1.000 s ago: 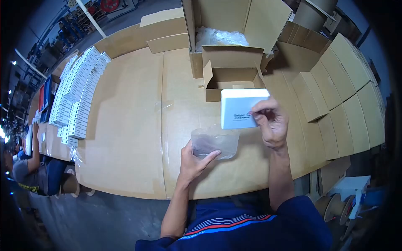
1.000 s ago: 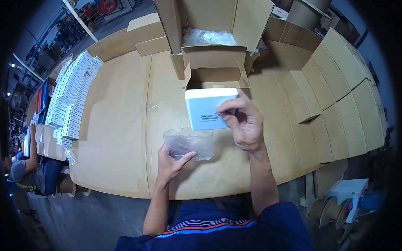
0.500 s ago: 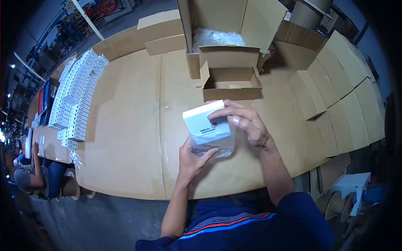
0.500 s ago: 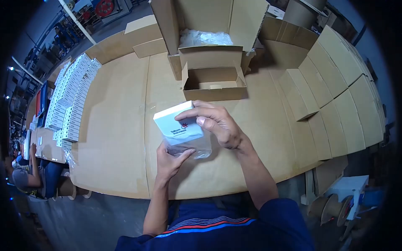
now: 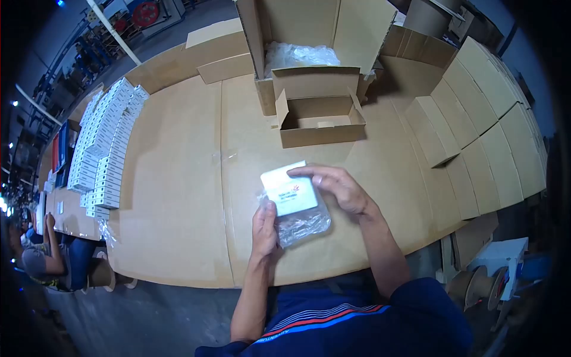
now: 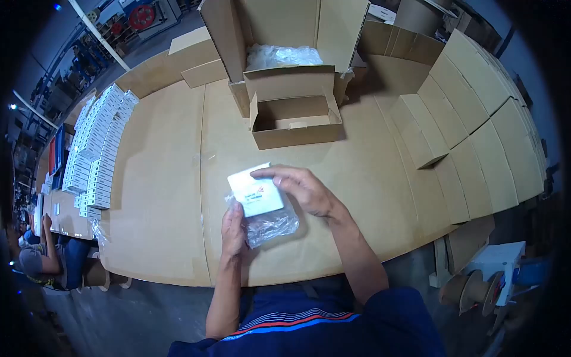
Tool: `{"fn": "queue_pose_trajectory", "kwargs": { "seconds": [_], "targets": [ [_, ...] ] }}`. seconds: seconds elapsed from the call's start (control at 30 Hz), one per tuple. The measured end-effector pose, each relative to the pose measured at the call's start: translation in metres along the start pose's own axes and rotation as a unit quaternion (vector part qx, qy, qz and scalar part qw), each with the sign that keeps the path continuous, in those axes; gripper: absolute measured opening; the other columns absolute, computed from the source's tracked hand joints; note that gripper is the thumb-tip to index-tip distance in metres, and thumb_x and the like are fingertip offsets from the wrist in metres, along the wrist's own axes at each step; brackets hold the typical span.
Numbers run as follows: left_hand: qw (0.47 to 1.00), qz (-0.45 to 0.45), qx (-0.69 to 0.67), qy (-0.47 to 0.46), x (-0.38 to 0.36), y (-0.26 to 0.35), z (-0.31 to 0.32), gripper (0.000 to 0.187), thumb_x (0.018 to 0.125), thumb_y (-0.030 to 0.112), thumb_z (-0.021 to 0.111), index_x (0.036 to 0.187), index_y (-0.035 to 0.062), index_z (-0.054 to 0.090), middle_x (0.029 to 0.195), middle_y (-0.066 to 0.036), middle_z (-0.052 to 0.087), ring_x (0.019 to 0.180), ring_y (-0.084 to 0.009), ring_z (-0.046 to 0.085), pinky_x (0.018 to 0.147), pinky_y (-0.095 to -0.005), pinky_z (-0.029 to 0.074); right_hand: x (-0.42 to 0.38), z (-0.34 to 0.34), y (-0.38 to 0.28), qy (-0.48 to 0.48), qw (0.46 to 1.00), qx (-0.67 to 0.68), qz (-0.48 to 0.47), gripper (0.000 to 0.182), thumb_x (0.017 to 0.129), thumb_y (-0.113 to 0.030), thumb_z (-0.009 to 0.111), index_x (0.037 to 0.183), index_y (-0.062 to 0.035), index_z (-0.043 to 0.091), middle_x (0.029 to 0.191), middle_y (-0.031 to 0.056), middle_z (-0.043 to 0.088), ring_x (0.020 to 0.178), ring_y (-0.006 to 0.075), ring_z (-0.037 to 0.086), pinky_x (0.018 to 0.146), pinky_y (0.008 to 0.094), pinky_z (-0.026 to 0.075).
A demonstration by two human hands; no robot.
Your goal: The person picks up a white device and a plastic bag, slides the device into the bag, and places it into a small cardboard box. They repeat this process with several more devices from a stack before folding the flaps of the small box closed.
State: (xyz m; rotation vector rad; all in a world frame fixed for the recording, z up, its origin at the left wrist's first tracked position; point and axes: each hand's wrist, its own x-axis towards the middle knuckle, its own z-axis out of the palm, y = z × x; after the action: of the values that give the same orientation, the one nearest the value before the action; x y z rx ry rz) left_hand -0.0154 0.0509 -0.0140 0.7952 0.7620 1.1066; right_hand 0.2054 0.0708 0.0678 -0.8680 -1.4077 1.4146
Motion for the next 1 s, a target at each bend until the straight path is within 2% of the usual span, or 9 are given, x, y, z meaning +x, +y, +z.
{"fn": "queue_pose_trajectory", "kwargs": {
  "seconds": [0.17,0.2,0.33,0.47,0.57,0.67,0.8,0.9,1.0],
  "targets": [
    [0.997,0.014,-0.052,0.049,-0.001,-0.003,0.01,0.043,0.113,0.033,0.048,0.134,-0.0024,0.059,0.123,-0.011,0.068,0.11,-0.0167,0.066,0.095,-0.0341,0.055,-0.009,0.014,0.014,0.134,0.988,0.083,0.003,0.048,0.097,-0.005,0.066,0.142,0.0016,0.052,0.144,0.0172,0.056,0.134,0.0225,0.053,0.117,0.0382,0.041],
    [0.998,0.022,-0.029,0.043,0.0,-0.002,0.009,0.044,0.113,0.034,0.046,0.134,-0.0028,0.059,0.123,-0.011,0.068,0.111,-0.0172,0.066,0.097,-0.0344,0.054,-0.014,0.011,0.031,0.151,0.983,0.102,0.006,0.037,0.096,-0.004,0.072,0.129,0.0003,0.058,0.13,0.0154,0.064,0.124,0.0182,0.06,0.109,0.0352,0.047],
    [0.992,0.068,0.106,0.028,0.005,0.001,0.0,0.05,0.115,0.037,0.039,0.135,-0.0045,0.056,0.122,-0.01,0.068,0.114,-0.0188,0.064,0.103,-0.0351,0.05,-0.023,0.029,0.05,0.202,0.963,0.172,0.055,0.029,0.096,-0.007,0.075,0.12,0.0032,0.061,0.101,0.007,0.072,0.096,0.0115,0.068,0.088,0.0239,0.054],
    [0.975,0.117,0.189,0.003,0.012,0.009,0.004,0.059,0.116,0.041,0.03,0.152,-0.0031,0.045,0.136,-0.013,0.061,0.122,-0.0197,0.057,0.11,-0.0346,0.043,-0.025,0.03,0.057,0.224,0.953,0.203,0.019,0.024,0.1,-0.001,0.069,0.122,0.0004,0.06,0.107,0.0092,0.073,0.098,0.0124,0.068,0.091,0.0275,0.054],
    [0.973,0.131,0.192,0.002,0.011,0.021,0.016,0.062,0.116,0.042,0.028,0.16,-0.0012,0.035,0.144,-0.015,0.056,0.127,-0.0206,0.054,0.112,-0.0347,0.041,-0.03,0.026,0.071,0.218,0.937,0.274,0.004,0.019,0.099,-0.002,0.07,0.117,0.0007,0.063,0.101,0.0043,0.072,0.094,0.0081,0.065,0.088,0.0219,0.051],
    [0.964,0.142,0.224,0.01,0.006,0.03,0.028,0.063,0.116,0.042,0.027,0.162,-0.0005,0.03,0.144,-0.017,0.056,0.127,-0.0225,0.055,0.112,-0.0354,0.041,-0.032,0.024,0.084,0.202,0.945,0.253,-0.042,0.017,0.101,-0.004,0.068,0.116,0.0003,0.063,0.113,0.0091,0.073,0.104,0.011,0.065,0.098,0.0259,0.049],
    [0.955,0.186,0.23,-0.014,0.008,0.027,0.024,0.065,0.115,0.044,0.028,0.163,0.0001,0.028,0.139,-0.019,0.058,0.126,-0.0257,0.056,0.11,-0.0368,0.042,-0.029,0.028,0.07,0.176,0.944,0.258,-0.106,0.014,0.103,-0.008,0.063,0.115,-0.0026,0.064,0.142,0.0243,0.059,0.133,0.0281,0.057,0.115,0.0426,0.043],
    [0.936,0.213,0.277,-0.049,0.01,0.028,0.016,0.067,0.114,0.045,0.029,0.164,-0.0004,0.025,0.137,-0.02,0.059,0.124,-0.0262,0.057,0.108,-0.0373,0.044,-0.029,0.025,0.064,0.146,0.924,0.343,-0.087,0.011,0.104,-0.006,0.062,0.115,-0.0033,0.062,0.138,0.0209,0.063,0.124,0.0215,0.06,0.111,0.0366,0.044],
    [0.966,0.17,0.194,-0.01,0.008,0.024,0.02,0.07,0.114,0.049,0.03,0.164,-0.0008,0.026,0.131,-0.018,0.061,0.121,-0.0237,0.058,0.107,-0.036,0.043,-0.029,0.023,0.073,0.147,0.947,0.273,-0.083,0.033,0.1,-0.007,0.07,0.128,-0.005,0.052,0.132,0.0212,0.064,0.123,0.0206,0.06,0.104,0.0351,0.05]
  ]
}}
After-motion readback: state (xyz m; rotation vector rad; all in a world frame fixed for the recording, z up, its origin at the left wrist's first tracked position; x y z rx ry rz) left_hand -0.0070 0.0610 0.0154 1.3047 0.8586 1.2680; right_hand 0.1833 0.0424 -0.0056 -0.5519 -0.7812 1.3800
